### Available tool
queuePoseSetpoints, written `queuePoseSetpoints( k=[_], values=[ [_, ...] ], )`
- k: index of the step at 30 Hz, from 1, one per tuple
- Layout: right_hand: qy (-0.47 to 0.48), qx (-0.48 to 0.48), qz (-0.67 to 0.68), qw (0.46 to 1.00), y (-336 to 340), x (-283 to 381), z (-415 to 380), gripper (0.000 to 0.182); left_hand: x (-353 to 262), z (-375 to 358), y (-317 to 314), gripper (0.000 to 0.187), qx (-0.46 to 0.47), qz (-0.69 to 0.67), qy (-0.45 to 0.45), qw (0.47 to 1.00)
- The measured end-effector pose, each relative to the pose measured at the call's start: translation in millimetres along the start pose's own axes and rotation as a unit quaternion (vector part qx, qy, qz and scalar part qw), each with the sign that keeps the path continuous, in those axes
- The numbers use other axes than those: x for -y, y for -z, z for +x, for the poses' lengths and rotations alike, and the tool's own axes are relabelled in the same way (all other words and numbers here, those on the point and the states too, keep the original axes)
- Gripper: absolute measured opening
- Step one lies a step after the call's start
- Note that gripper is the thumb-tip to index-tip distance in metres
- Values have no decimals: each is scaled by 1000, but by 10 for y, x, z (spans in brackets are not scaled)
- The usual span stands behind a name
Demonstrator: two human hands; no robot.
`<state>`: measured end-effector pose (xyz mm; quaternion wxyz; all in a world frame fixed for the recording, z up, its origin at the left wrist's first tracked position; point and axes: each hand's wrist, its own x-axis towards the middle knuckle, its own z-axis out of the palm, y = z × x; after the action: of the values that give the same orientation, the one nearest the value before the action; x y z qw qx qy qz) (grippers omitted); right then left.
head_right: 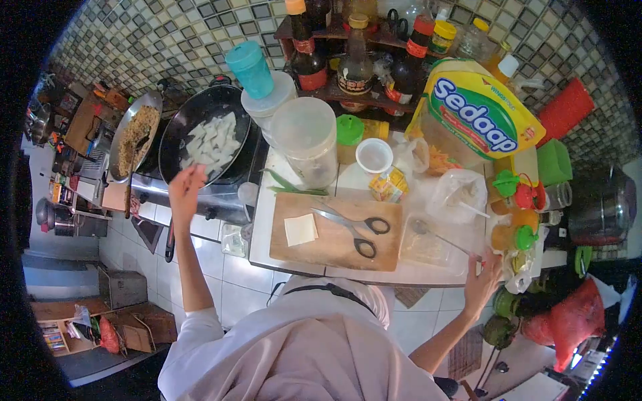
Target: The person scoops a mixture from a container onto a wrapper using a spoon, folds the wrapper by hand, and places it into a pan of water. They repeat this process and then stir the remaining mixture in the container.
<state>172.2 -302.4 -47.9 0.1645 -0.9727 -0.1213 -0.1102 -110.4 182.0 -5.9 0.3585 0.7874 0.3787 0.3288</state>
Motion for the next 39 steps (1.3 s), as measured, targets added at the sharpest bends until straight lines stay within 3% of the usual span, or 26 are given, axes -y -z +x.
queuePoseSetpoints(
  k=[2, 4, 6, 11, 13, 14, 16, 20, 22, 28, 32, 34, 36, 39],
  values=[
    [23, 32, 2, 999, 22, -3, 5, 32, -238, -245, -203, 15, 75, -3, -119, 990],
    [-7, 84, 136, 987, -71, -45, 16, 29, -426, -476, -436, 18, 162, -19, -105, 981],
    [7, 97, 128, 987, -151, -144, 50, 26, -501, -659, -722, 29, 174, -1, -197, 965],
    [-22, 76, 150, 986, -48, 80, 95, 16, -623, -892, -1037, 46, 214, 124, -212, 945],
    [-27, 3, 313, 949, -28, 216, 100, 10, -618, -910, -1094, 50, 226, 135, -220, 939],
    [-33, -2, 309, 951, -36, 301, 87, 10, -597, -908, -1109, 50, 233, 138, -211, 939],
    [-94, 3, 533, 841, -91, 477, 33, 8, -591, -897, -1123, 50, 249, 137, -211, 935],
    [-51, 50, 530, 845, -175, 661, -48, 16, -639, -885, -1134, 47, 243, 128, -211, 938],
    [2, -7, 440, 898, -71, 746, -88, 26, -588, -907, -1150, 41, 209, 112, -229, 944],
    [11, -66, 416, 907, -29, 510, -106, 33, -507, -918, -1174, 24, 163, 51, -248, 954],
    [53, 28, 440, 896, -54, 449, -200, 38, -778, -904, -1178, 19, 172, -50, -227, 957],
    [61, 70, 463, 882, -51, 430, -227, 39, -979, -928, -1237, 17, 240, -56, -263, 933],
    [86, 15, 468, 879, -26, 405, -218, 38, -1107, -1018, -1388, 22, 310, -81, -326, 890],
    [89, 7, 429, 899, 5, 439, -171, 30, -1269, -1256, -1638, 28, 368, -98, -362, 851]
  ],
)
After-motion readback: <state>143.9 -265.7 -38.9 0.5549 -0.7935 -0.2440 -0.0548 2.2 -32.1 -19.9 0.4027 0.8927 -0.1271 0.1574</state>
